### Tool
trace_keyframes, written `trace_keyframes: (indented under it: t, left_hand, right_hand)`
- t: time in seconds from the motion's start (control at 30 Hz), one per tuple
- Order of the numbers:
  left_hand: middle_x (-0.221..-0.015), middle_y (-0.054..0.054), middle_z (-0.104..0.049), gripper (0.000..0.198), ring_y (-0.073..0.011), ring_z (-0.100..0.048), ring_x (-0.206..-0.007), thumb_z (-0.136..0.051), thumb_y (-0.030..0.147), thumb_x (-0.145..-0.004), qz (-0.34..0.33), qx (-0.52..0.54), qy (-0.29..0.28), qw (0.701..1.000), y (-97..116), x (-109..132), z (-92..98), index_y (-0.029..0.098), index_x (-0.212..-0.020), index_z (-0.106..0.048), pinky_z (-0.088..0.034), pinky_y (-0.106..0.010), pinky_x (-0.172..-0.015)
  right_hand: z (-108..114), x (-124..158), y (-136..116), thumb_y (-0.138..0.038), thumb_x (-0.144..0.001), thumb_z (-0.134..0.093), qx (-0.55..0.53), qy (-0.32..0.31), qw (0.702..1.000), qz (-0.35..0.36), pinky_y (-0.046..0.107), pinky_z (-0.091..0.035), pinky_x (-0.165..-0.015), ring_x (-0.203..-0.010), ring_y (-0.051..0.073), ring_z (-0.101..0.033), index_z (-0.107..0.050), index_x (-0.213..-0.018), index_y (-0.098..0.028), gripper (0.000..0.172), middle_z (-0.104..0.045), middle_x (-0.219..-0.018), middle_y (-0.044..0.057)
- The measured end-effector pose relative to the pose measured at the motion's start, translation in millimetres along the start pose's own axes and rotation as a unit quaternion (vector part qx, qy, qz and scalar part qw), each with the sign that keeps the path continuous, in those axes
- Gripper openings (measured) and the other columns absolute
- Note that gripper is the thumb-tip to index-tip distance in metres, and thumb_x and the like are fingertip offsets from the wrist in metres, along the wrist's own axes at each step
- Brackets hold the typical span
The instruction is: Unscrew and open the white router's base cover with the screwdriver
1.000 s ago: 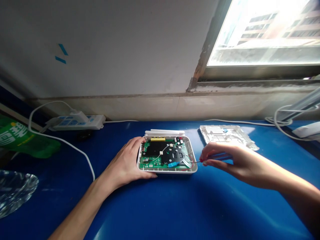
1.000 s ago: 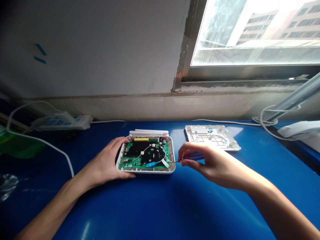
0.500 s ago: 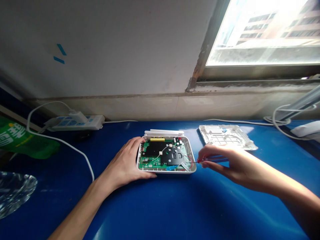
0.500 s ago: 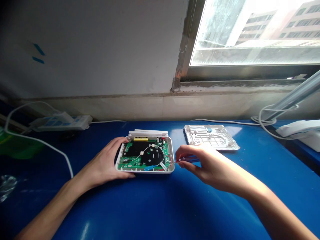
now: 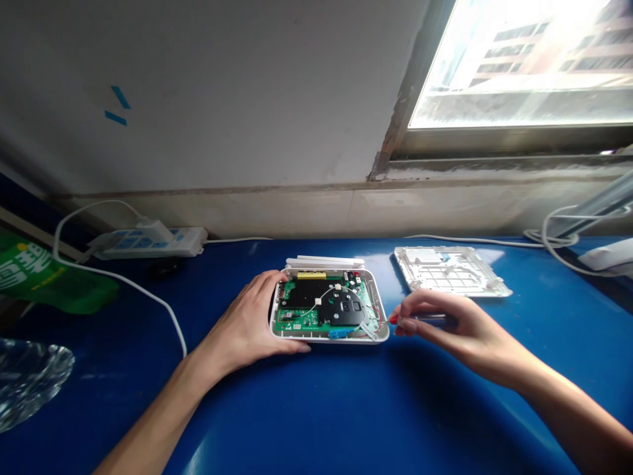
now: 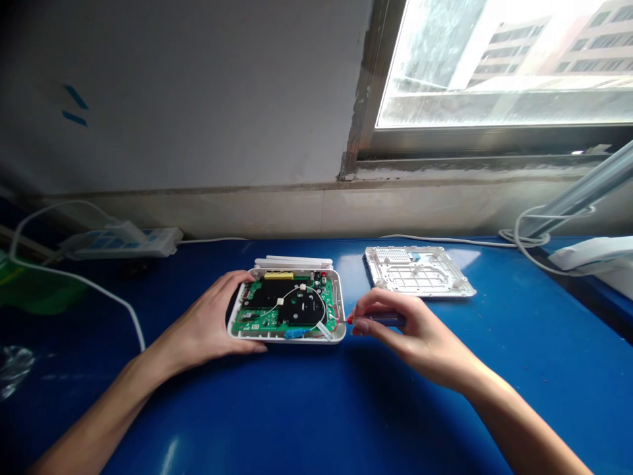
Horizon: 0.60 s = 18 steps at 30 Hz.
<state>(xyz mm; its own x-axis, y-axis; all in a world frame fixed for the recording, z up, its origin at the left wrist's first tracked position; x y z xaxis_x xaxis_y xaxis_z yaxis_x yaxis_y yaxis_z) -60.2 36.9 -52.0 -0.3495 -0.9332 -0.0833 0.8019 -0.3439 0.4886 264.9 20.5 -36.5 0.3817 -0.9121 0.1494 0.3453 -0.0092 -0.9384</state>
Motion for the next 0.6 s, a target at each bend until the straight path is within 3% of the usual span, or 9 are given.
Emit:
trace_keyframes:
  t: [0.27,0.43,0.6]
  left_hand:
    - [-0.159,-0.017,-0.047,0.114,-0.0393,-0.048,-0.148,-0.089,0.076,-0.064,-0.003,-0.001,-0.017,1.000,-2.2,2.1,-1.8,0.021,-0.152,-0.042,-0.041,-0.058,-0.126]
    - [-0.161,-0.019,-0.045,0.114,-0.0404,-0.047,-0.149,-0.085,0.080,-0.067,-0.006,-0.004,-0.019,1.000,-4.0,4.0,-2.3,0.021,-0.154,-0.042,-0.042,-0.060,-0.125]
    - [-0.163,-0.018,-0.044,0.104,-0.0407,-0.049,-0.148,-0.079,0.080,-0.076,-0.011,0.001,-0.025,1.000,-6.4,6.0,-0.5,0.023,-0.156,-0.043,-0.046,-0.059,-0.122]
  right_hand:
    - [0.7,-0.9,9.9,-0.049,-0.090,-0.083,-0.037,0.041,0.998,0.014,0.037,-0.065,-0.085,-0.092,0.028,-0.081,-0.072,-0.096,-0.022,0.029,-0.082,-0.100,0.009]
    - [-2.9,1.7,8.7,-0.049,-0.087,-0.086,-0.077,0.100,0.992,0.010,0.034,-0.065,-0.081,-0.082,0.024,-0.079,-0.071,-0.092,-0.022,0.031,-0.082,-0.094,0.007]
    - [-2.1,2.3,9.8,-0.048,-0.086,-0.086,-0.077,0.111,0.991,0.023,0.035,-0.065,-0.077,-0.078,0.024,-0.079,-0.071,-0.092,-0.021,0.031,-0.082,-0.095,0.009]
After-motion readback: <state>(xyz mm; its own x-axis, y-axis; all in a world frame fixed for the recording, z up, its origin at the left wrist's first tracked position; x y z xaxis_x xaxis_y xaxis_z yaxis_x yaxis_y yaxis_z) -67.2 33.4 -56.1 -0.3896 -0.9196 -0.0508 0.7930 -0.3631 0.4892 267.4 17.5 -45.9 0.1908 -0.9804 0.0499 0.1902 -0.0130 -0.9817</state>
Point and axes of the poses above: each hand's wrist, its own x-axis away from the middle knuckle, its own z-axis out of the back of the hand, y = z × x, the point moved 6 cm from there along -x, towards the middle knuckle
